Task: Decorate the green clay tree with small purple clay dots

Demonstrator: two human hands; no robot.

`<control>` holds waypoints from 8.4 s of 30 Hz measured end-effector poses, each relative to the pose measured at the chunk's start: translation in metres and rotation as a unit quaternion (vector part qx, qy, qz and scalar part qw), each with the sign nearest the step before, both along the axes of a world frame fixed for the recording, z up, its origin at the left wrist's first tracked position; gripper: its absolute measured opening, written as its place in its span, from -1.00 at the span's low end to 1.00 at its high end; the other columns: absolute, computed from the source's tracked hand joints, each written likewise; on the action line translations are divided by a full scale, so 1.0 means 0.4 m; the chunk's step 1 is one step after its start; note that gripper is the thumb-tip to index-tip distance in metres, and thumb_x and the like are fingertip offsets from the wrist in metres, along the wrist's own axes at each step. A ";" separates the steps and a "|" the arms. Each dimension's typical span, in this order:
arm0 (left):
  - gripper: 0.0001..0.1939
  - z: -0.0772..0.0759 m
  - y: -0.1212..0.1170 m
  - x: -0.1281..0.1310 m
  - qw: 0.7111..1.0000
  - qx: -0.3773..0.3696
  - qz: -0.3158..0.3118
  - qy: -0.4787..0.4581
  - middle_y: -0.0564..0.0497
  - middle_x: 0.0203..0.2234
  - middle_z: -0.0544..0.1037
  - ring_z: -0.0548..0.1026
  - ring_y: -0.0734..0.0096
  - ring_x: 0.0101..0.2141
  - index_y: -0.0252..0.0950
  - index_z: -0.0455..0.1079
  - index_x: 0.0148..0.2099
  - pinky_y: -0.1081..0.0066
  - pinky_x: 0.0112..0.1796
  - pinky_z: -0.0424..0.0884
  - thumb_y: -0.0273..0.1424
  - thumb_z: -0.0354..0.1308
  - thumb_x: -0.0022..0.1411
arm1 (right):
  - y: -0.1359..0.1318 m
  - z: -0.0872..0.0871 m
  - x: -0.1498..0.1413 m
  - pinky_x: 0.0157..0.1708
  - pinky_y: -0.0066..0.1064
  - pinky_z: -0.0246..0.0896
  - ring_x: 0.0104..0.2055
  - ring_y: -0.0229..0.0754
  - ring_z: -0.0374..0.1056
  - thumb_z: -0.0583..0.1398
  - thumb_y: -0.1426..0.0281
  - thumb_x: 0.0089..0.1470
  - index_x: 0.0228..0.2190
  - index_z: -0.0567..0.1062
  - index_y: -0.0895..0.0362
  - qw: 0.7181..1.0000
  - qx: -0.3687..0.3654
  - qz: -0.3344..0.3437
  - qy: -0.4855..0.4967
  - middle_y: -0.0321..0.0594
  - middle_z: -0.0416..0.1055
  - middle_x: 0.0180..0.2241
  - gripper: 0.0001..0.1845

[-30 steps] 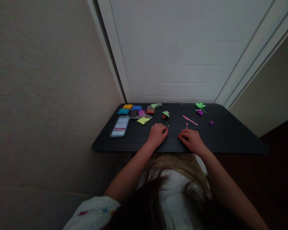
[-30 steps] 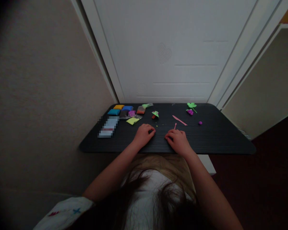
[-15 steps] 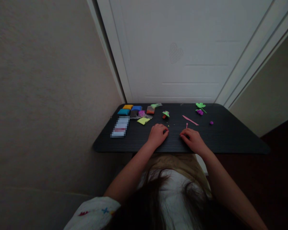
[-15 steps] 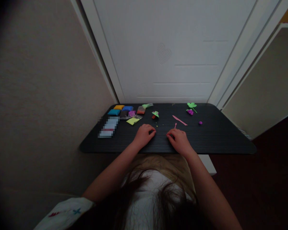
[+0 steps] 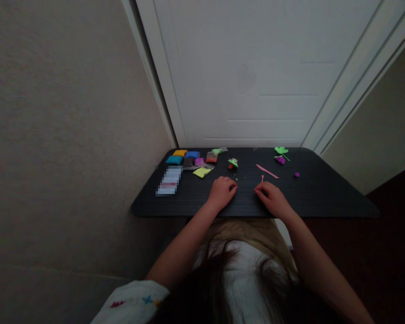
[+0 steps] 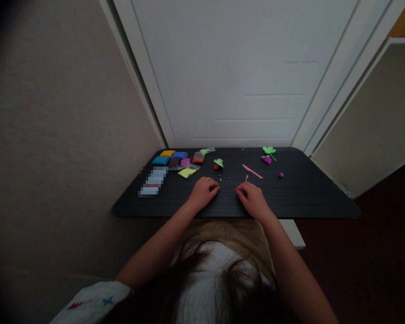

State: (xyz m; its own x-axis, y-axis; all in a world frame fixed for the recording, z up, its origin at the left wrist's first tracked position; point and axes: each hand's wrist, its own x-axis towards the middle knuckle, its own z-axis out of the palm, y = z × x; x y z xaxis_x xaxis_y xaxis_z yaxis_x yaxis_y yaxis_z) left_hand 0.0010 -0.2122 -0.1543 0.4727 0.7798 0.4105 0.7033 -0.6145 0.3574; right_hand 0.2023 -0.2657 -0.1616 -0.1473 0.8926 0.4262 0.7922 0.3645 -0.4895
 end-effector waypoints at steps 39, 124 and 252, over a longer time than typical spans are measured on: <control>-0.74 0.007 -0.074 -0.017 0.919 -0.207 -0.060 -0.332 -0.01 -0.36 0.50 0.42 0.41 -0.28 -0.33 0.43 -0.31 0.41 -0.19 0.31 -0.27 0.02 0.09 | -0.007 0.019 -0.175 -0.25 -0.35 0.18 -0.28 -0.21 0.25 0.02 0.31 0.05 -0.35 0.37 0.09 0.964 0.021 0.026 0.265 -0.22 0.32 -0.35 -0.82; -0.70 0.028 -0.094 -0.026 0.879 -0.272 -0.020 -0.390 -0.03 -0.38 0.52 0.42 0.34 -0.30 -0.34 0.44 -0.35 0.37 -0.21 0.27 -0.22 0.04 0.04 | -0.005 0.009 -0.160 -0.36 -0.41 0.14 -0.43 -0.28 0.25 0.27 0.24 -0.27 -0.36 0.30 0.08 0.854 -0.083 0.025 0.513 -0.35 0.32 -0.50 -0.61; -0.72 0.021 -0.088 -0.040 0.867 -0.279 -0.012 -0.413 -0.03 -0.42 0.49 0.40 0.37 -0.35 -0.35 0.42 -0.34 0.39 -0.27 0.29 -0.23 0.11 -0.01 | -0.023 0.032 -0.166 -0.40 -0.42 0.03 -0.44 -0.25 0.17 0.05 0.14 -0.02 -0.54 0.39 0.13 0.912 -0.178 0.064 0.364 -0.32 0.26 -0.55 -0.67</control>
